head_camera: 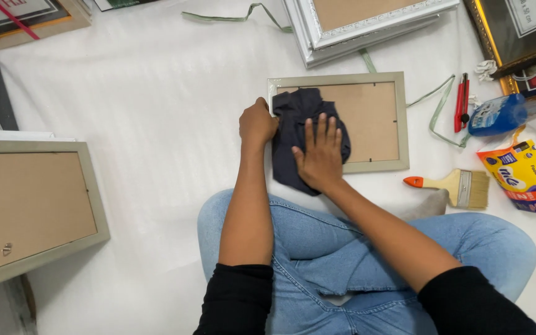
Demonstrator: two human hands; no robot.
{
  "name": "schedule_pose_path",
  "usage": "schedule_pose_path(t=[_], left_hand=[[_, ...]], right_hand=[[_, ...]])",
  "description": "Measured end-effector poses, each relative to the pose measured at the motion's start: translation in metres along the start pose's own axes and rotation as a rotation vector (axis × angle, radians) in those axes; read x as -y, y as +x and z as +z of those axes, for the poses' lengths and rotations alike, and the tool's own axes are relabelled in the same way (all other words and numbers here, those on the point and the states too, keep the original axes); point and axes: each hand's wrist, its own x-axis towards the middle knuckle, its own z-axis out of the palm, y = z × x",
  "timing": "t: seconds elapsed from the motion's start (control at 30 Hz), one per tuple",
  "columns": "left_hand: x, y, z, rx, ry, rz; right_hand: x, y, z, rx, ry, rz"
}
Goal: The person sits on the floor and assembles picture frames. They place a glass pane into a frame, fit the cardboard backing board into the frame, press the backing into place, then wipe the frame and glass with a dark cloth and set the finished frame aside.
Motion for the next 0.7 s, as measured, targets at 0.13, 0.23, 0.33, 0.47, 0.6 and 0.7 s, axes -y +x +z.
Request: schedule_pose_path(t=[0.13,0.23,0.33,0.47,0.6,0.7], left_hand=[[0.009,0.012,0.013,0.007,0.027,-0.015],[0.007,0.008,0.015,0.022,-0.019,-0.06],[0.007,0.005,0.012,0.038,-0.027,-0.102],[0.01,0.005,0.014,0.013,-0.067,-0.104],[0.007,0.008,0.019,0.024,-0.054,-0.098],[0.015,0.018,0.03,0.022,-0.037,-0.076]], right_hand=[[0.032,0.014,0.01,0.02,0.022,-0.015],[0.02,0.017,0.009,0.027,0.058,-0.038],[-0.015,0.017,-0.003,0.06,0.036,-0.048],[-0.087,0.015,-0.017,0.03,-0.021,0.135],[-0.148,0.017,-0.025,-0.033,-0.085,0.309],[-0.159,0.036,-0.005,-0.042,-0.075,0.494]])
